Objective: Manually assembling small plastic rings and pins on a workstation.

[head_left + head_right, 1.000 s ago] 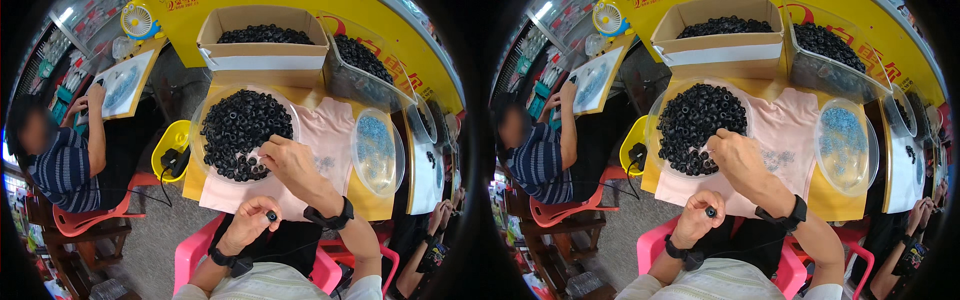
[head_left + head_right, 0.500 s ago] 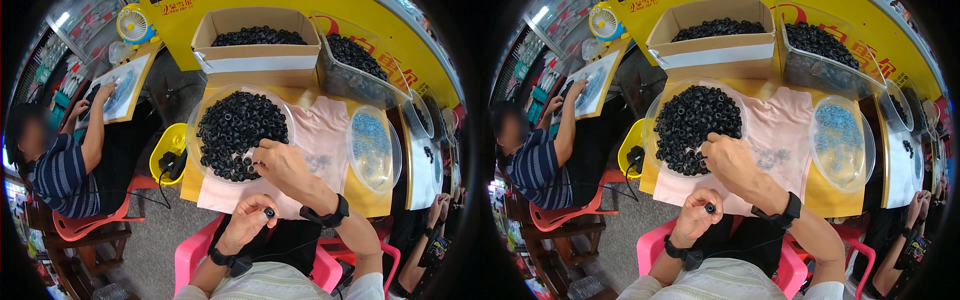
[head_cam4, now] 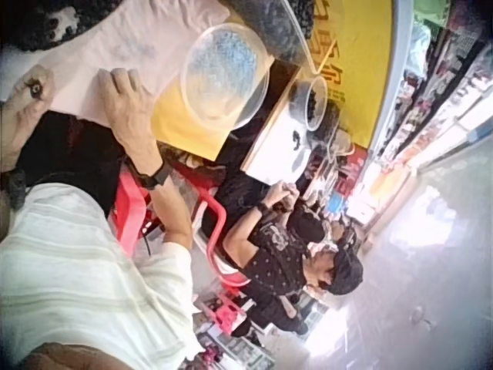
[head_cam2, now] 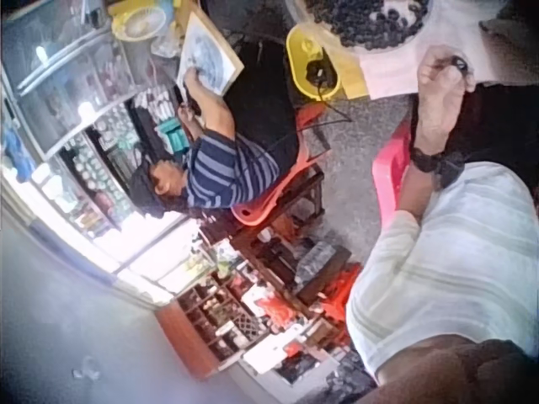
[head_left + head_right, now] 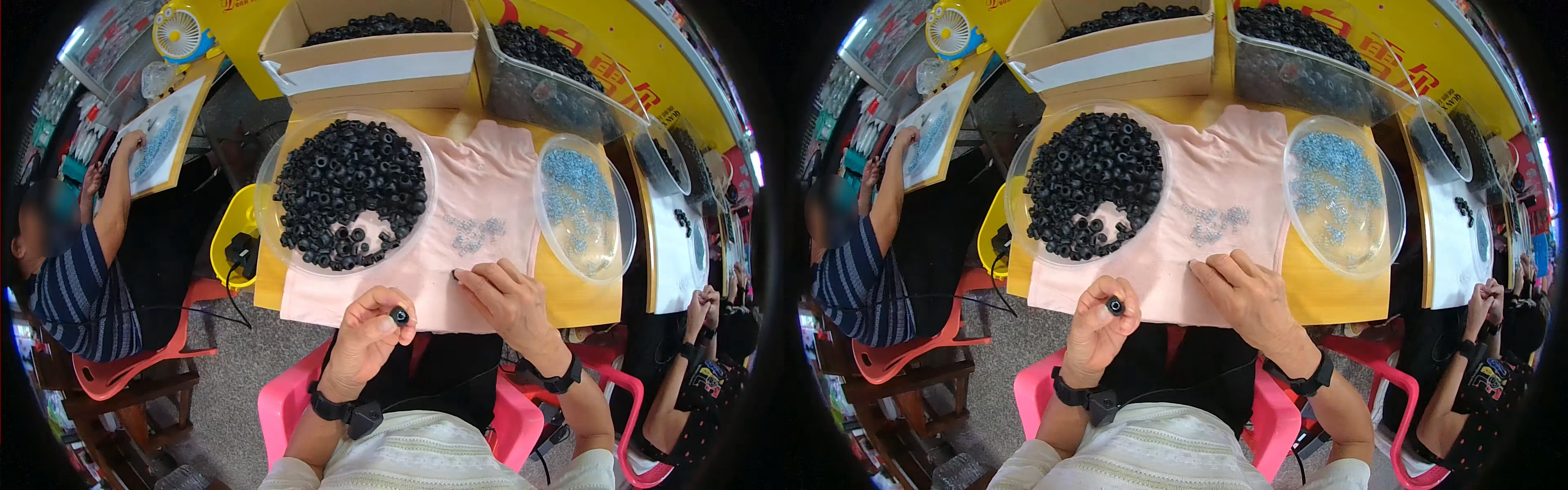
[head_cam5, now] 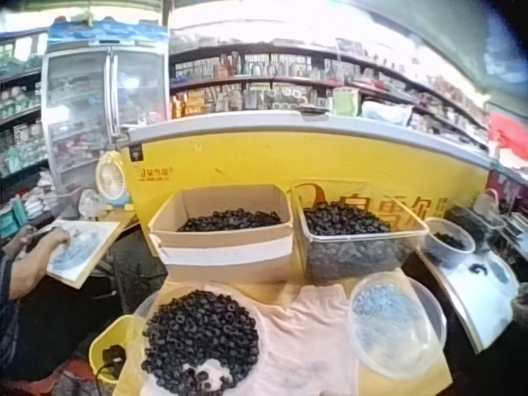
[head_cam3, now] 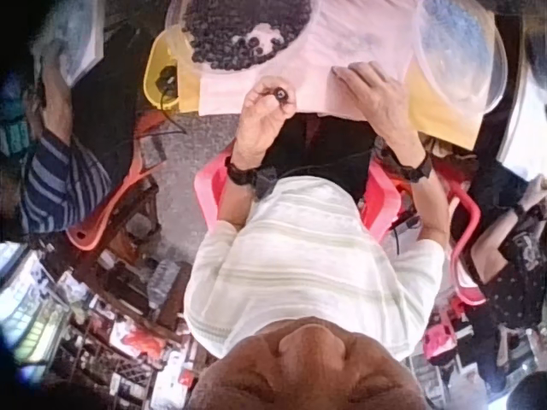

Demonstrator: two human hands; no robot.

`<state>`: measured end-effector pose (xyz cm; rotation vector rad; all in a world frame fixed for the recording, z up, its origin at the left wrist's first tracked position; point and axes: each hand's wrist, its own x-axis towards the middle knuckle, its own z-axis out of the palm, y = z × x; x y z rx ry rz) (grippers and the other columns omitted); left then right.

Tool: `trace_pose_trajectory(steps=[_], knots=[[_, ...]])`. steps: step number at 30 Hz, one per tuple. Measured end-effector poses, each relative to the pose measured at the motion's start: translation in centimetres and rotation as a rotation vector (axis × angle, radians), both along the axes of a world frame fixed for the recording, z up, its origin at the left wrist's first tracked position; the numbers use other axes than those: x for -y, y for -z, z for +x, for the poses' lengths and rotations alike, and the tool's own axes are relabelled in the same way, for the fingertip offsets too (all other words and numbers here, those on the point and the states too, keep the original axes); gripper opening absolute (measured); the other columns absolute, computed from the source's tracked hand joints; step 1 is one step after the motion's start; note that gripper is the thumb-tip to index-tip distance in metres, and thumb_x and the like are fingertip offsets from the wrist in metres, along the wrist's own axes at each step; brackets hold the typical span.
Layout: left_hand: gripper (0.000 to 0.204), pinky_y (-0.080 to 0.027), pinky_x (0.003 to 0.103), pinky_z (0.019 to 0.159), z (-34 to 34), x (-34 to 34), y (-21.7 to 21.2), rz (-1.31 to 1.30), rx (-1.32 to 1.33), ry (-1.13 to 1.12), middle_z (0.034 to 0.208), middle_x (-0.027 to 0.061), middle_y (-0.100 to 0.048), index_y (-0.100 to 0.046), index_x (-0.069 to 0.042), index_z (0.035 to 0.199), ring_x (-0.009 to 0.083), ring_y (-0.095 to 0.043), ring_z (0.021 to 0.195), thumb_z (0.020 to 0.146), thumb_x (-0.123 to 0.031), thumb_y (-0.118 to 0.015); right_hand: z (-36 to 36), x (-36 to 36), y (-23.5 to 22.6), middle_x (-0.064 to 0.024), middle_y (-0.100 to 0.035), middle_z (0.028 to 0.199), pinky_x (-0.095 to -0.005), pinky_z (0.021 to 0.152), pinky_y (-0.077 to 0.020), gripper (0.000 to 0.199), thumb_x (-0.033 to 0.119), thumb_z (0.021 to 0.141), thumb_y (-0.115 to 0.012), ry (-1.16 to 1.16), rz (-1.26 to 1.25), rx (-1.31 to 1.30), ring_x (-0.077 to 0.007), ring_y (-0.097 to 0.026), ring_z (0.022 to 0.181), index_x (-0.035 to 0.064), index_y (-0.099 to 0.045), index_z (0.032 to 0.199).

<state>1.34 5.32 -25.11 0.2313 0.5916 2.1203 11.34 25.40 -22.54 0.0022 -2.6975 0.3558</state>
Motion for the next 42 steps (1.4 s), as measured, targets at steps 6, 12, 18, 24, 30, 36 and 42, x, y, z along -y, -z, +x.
trace_pose_trajectory(steps=[6, 12, 18, 24, 30, 36, 42], knots=[[0.018, -0.043, 0.022, 0.064, 0.4, -0.4, -0.9, -0.113, -0.041, -0.012, 0.086, 0.0082, -0.054, -0.058, -0.002, 0.099, 0.012, -0.051, 0.073, 0.086, -0.013, -0.066, 0.3, -0.4, -0.5, -0.0047, -0.063, 0.085, -0.0335, 0.063, -0.0508, 0.017, 0.008, 0.078, -0.07, 0.124, -0.415, 0.0, -0.0232, -0.062, 0.076, 0.0075, -0.067, 0.094], [0.019, -0.048, 0.027, 0.069, 0.5, 0.1, -0.1, -0.064, -0.031, 0.0, 0.096, 0.0127, -0.062, -0.06, 0.0, 0.105, 0.0166, -0.06, 0.08, 0.088, -0.007, -0.062, -0.5, 0.2, -0.8, -0.0059, -0.061, 0.084, -0.0357, 0.065, -0.0498, 0.015, 0.009, 0.082, -0.067, 0.124, -0.377, 0.085, -0.0244, -0.062, 0.079, 0.0083, -0.068, 0.096], [0.021, -0.05, 0.028, 0.072, 0.7, 0.2, -0.1, -0.09, -0.018, -0.003, 0.097, 0.0133, -0.064, -0.059, 0.002, 0.109, 0.0164, -0.061, 0.081, 0.089, -0.006, -0.061, -0.4, 0.8, -1.1, -0.007, -0.061, 0.085, -0.0367, 0.069, -0.05, 0.016, 0.008, 0.082, -0.065, 0.159, -0.361, 0.142, -0.0255, -0.061, 0.083, 0.0086, -0.068, 0.098], [0.022, -0.052, 0.028, 0.075, 1.1, 0.0, -0.3, -0.123, 0.011, 0.013, 0.099, 0.0139, -0.066, -0.059, 0.003, 0.113, 0.0163, -0.064, 0.084, 0.092, -0.006, -0.06, -0.3, 1.1, -1.1, -0.0096, -0.062, 0.087, -0.0376, 0.069, -0.0502, 0.015, 0.006, 0.082, -0.065, 0.173, -0.41, 0.149, -0.0277, -0.062, 0.081, 0.006, -0.067, 0.097], [0.02, -0.054, 0.029, 0.079, 1.4, -0.3, -0.6, -0.146, -0.046, 0.033, 0.102, 0.0144, -0.067, -0.06, 0.002, 0.111, 0.0179, -0.066, 0.087, 0.093, -0.005, -0.06, -0.1, 1.0, -3.7, -0.0052, -0.062, 0.081, -0.0273, 0.055, -0.0429, 0.012, 0.005, 0.083, -0.069, 0.074, -0.886, 0.14, -0.0136, -0.052, 0.06, 0.0034, -0.069, 0.095], [0.021, -0.055, 0.029, 0.078, 1.8, -0.5, -1.3, -0.179, -0.124, 0.031, 0.098, 0.013, -0.068, -0.06, 0.002, 0.111, 0.0174, -0.067, 0.086, 0.091, -0.002, -0.062, 0.4, 2.0, -5.6, -0.002, -0.062, 0.077, -0.0231, 0.052, -0.0383, 0.012, 0.008, 0.083, -0.072, 0.017, -1.121, 0.156, -0.0066, -0.046, 0.057, 0.0032, -0.071, 0.094], [0.02, -0.056, 0.028, 0.076, 2.1, -0.6, -1.8, -0.228, -0.18, 0.013, 0.096, 0.0124, -0.068, -0.06, 0.003, 0.109, 0.0173, -0.067, 0.083, 0.09, 0.001, -0.063, 0.8, 2.1, -5.5, -0.0029, -0.063, 0.078, -0.0227, 0.051, -0.0381, 0.013, 0.009, 0.083, -0.073, -0.016, -1.081, 0.118, -0.0064, -0.048, 0.057, 0.0035, -0.071, 0.095]])
